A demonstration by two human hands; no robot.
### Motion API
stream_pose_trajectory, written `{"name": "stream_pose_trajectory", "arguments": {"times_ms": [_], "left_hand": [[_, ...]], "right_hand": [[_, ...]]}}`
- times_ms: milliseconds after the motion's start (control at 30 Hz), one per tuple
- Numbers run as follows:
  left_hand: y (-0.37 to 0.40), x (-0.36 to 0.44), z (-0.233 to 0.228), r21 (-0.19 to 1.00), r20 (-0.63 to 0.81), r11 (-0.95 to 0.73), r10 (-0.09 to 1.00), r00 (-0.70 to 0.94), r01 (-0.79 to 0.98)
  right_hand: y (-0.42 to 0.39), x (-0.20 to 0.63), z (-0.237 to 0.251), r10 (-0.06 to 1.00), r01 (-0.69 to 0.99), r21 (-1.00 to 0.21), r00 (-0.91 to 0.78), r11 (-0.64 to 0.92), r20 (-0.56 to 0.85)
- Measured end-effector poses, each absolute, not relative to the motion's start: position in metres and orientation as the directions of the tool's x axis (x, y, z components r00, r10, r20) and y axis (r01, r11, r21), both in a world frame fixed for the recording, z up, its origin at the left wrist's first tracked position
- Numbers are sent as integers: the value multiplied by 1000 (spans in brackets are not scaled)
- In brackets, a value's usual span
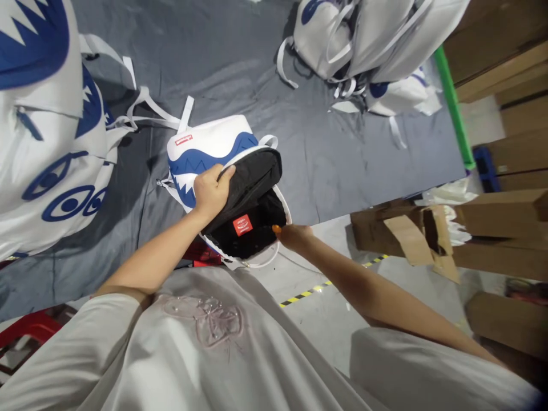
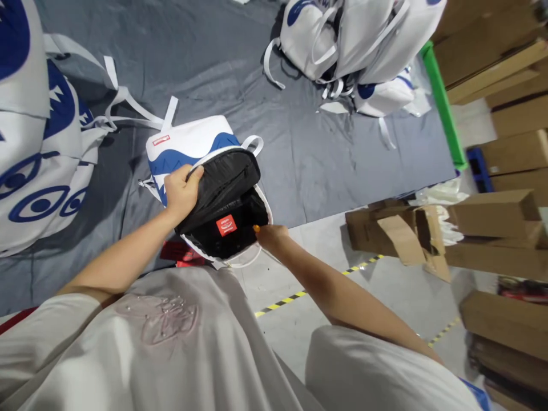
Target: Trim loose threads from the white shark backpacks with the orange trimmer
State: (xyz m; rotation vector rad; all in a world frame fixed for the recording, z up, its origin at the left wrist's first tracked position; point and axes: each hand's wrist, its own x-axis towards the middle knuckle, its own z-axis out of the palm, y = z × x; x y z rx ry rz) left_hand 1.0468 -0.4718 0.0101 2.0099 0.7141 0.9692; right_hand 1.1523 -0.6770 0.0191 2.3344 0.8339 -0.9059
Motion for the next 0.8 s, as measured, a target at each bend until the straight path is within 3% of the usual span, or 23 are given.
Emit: {"name": "stream_pose_trajectory", "arguments": {"times_ms": [200,333,467,600,733,800], "left_hand": [[-462,1057,9,796,457,-589,737,498,142],[-462,1055,16,756,471,-637,689,551,150],[-470,1053,21,727,467,-664,666,582,176],[-483,1055,28,677,489,-721,588,644,144],[-492,1054,35,604,529,-773,571,628,195],[-493,1052,36,566,538,-792,566,625,229]], "right_hand": [[-689,1132,20,215,629,-27,225,-777,-950],[-715,1152,21,146,555,166,474,-815,-869],[-739,1149,27,307,556,153,644,-817,-700],[-724,1123,11,417,476,-10,759,-879,-500],[-693,1105,-36,582,541,-217,728,-813,-363],[-688,1104,-58,575,484,-321,749,-814,-328]]}}
